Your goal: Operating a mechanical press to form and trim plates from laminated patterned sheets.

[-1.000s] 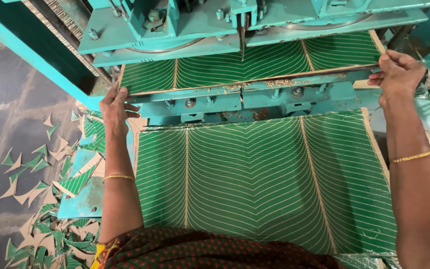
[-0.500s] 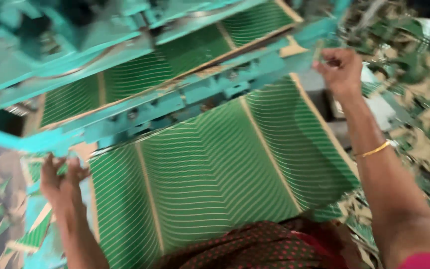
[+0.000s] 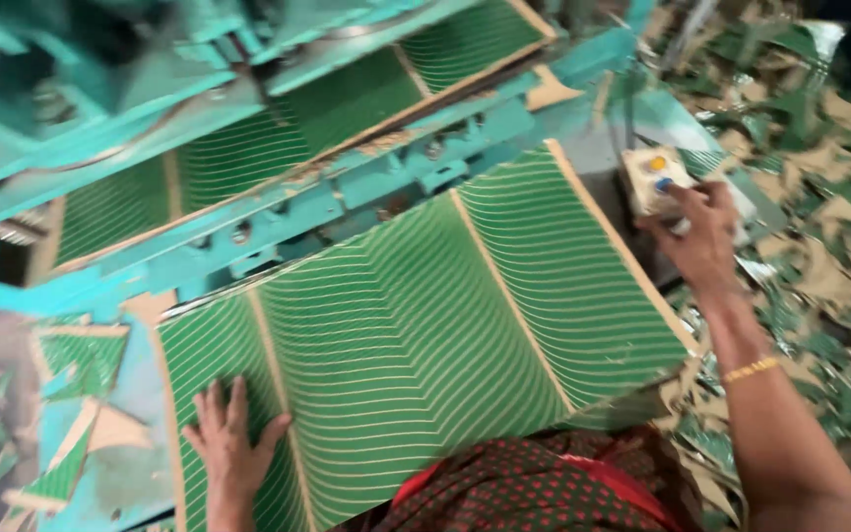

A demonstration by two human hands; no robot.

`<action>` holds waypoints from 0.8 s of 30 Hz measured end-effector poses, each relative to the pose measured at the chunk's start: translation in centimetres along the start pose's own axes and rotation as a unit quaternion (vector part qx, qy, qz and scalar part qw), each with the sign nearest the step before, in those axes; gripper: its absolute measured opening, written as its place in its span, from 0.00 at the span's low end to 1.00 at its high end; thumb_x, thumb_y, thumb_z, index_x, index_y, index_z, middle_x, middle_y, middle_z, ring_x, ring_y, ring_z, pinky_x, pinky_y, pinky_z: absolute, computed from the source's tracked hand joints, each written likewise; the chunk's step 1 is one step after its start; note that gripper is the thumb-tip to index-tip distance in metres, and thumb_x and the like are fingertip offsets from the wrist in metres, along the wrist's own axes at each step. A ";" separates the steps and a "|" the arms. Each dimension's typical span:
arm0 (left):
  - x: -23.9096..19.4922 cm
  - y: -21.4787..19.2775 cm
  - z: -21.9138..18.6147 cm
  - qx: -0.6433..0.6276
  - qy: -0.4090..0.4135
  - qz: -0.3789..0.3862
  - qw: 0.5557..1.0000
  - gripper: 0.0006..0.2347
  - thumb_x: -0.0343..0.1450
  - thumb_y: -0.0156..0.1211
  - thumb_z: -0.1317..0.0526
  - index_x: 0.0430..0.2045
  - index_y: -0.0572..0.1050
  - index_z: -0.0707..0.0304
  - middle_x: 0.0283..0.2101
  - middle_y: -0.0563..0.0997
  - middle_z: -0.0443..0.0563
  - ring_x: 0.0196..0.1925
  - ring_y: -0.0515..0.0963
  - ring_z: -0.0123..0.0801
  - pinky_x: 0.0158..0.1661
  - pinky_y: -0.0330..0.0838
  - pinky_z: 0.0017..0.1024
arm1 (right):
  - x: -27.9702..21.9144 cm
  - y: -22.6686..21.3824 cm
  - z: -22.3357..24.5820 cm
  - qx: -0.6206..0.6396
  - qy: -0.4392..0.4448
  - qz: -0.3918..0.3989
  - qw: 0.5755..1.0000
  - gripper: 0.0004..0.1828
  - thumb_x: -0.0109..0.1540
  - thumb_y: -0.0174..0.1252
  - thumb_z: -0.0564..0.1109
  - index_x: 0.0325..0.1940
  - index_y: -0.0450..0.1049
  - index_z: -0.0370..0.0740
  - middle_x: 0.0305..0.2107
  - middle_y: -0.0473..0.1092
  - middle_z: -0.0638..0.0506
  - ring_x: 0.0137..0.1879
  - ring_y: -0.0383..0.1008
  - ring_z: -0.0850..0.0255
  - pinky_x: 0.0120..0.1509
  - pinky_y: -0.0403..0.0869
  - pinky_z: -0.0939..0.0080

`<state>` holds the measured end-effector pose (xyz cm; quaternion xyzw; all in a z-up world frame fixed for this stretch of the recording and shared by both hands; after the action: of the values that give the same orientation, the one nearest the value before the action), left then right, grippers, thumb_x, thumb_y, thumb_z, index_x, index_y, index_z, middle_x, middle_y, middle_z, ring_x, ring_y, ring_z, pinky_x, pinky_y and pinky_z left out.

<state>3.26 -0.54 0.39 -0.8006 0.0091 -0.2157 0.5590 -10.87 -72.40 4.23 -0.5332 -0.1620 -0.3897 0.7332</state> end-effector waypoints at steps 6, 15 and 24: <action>0.2 -2.0 -2.2 -0.026 -0.030 -0.019 0.999 0.41 0.60 0.67 0.40 0.68 0.63 0.57 0.73 0.58 0.68 0.77 0.50 0.63 0.69 0.36 0.67 | -0.2 1.2 -0.6 -0.062 -0.015 0.035 0.997 0.34 0.58 0.76 0.63 0.56 0.75 0.36 0.51 0.66 0.32 0.56 0.66 0.40 0.59 0.68 0.43; 0.3 -3.1 -3.1 -0.052 -0.053 -0.029 0.997 0.41 0.58 0.71 0.42 0.66 0.65 0.58 0.73 0.59 0.66 0.77 0.50 0.59 0.69 0.35 0.64 | -1.7 3.9 -4.8 -0.131 -0.014 0.040 0.991 0.29 0.59 0.76 0.59 0.53 0.74 0.38 0.45 0.65 0.35 0.54 0.64 0.41 0.57 0.65 0.45; 0.4 -3.7 -3.7 -0.062 -0.072 -0.017 0.995 0.42 0.57 0.72 0.42 0.66 0.65 0.59 0.73 0.58 0.65 0.78 0.49 0.58 0.70 0.35 0.62 | -2.4 5.1 -6.7 -0.156 -0.015 0.035 0.987 0.29 0.58 0.74 0.57 0.51 0.72 0.37 0.46 0.66 0.38 0.53 0.66 0.44 0.53 0.66 0.46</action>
<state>1.49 -2.55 4.92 -0.8473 -0.0308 -0.1662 0.5035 -9.80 -76.87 -3.16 -0.6521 -0.0916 -0.3762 0.6518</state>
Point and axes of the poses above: each hand's wrist, its own x-axis towards the middle knuckle, its own y-axis out of the palm, z = x × y, the point moved 4 cm from there along x, towards the middle knuckle
